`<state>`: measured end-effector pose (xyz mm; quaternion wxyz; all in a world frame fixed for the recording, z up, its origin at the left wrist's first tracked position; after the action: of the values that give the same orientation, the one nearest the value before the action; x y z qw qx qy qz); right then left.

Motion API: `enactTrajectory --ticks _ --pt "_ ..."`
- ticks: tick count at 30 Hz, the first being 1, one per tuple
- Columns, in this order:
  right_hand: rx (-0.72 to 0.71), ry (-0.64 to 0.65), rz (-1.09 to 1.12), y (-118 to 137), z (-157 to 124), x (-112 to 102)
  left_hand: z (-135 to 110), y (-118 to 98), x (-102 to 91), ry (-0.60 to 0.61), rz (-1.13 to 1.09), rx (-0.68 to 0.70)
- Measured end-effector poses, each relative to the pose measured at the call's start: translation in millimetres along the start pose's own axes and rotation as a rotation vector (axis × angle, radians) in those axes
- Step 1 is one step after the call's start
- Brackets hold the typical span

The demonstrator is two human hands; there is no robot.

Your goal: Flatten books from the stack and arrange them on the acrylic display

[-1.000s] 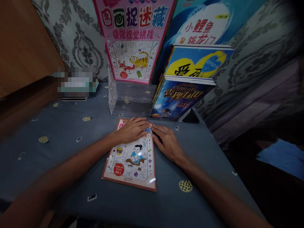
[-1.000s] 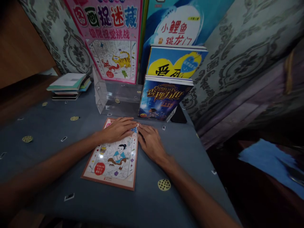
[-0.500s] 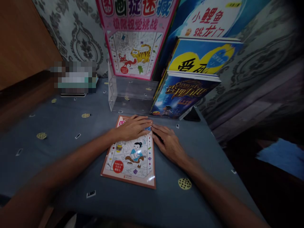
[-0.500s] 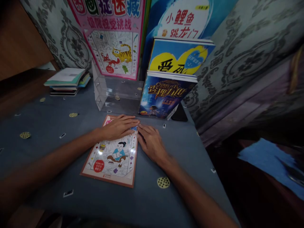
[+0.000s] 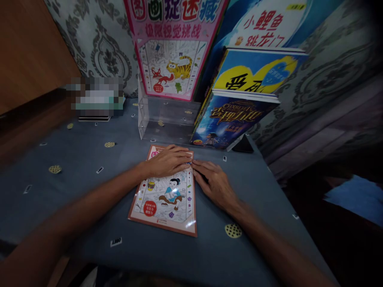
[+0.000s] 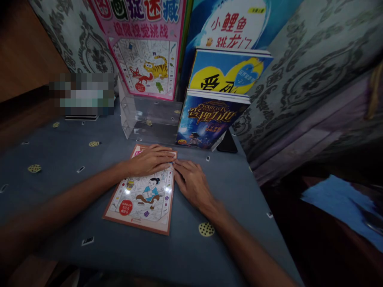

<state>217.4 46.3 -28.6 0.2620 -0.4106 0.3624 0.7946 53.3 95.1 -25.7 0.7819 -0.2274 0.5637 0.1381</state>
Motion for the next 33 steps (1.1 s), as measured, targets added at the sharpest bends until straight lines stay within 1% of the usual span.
enactTrajectory --ticks 9,15,19,27,33 --pt "0.011 0.012 -0.008 0 0 -1 0 -5 1.4 0.049 0.038 -0.013" --pt "-0.026 -0.021 0.006 1 -1 -2 -3 -5 5.3 0.054 0.050 -0.013" --pt "-0.013 -0.023 0.023 2 0 -3 -5 -4 3.6 0.059 0.030 0.008" --pt "-0.033 -0.010 0.010 1 -1 -4 -4 -7 3.0 0.097 0.046 -0.028" --pt "-0.037 -0.017 0.010 1 -1 -3 -4 -10 1.7 0.112 0.029 -0.028"
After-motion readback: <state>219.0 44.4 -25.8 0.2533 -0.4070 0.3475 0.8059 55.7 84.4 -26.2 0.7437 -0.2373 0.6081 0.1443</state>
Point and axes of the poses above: each hand's wrist, its own z-axis towards the middle knuckle, its own x-axis out of the palm, y = z × x, the point moved 4 cm from there along z, towards the middle knuckle, and after that the axes turned 1 degree about z, right-handed, at the moved point
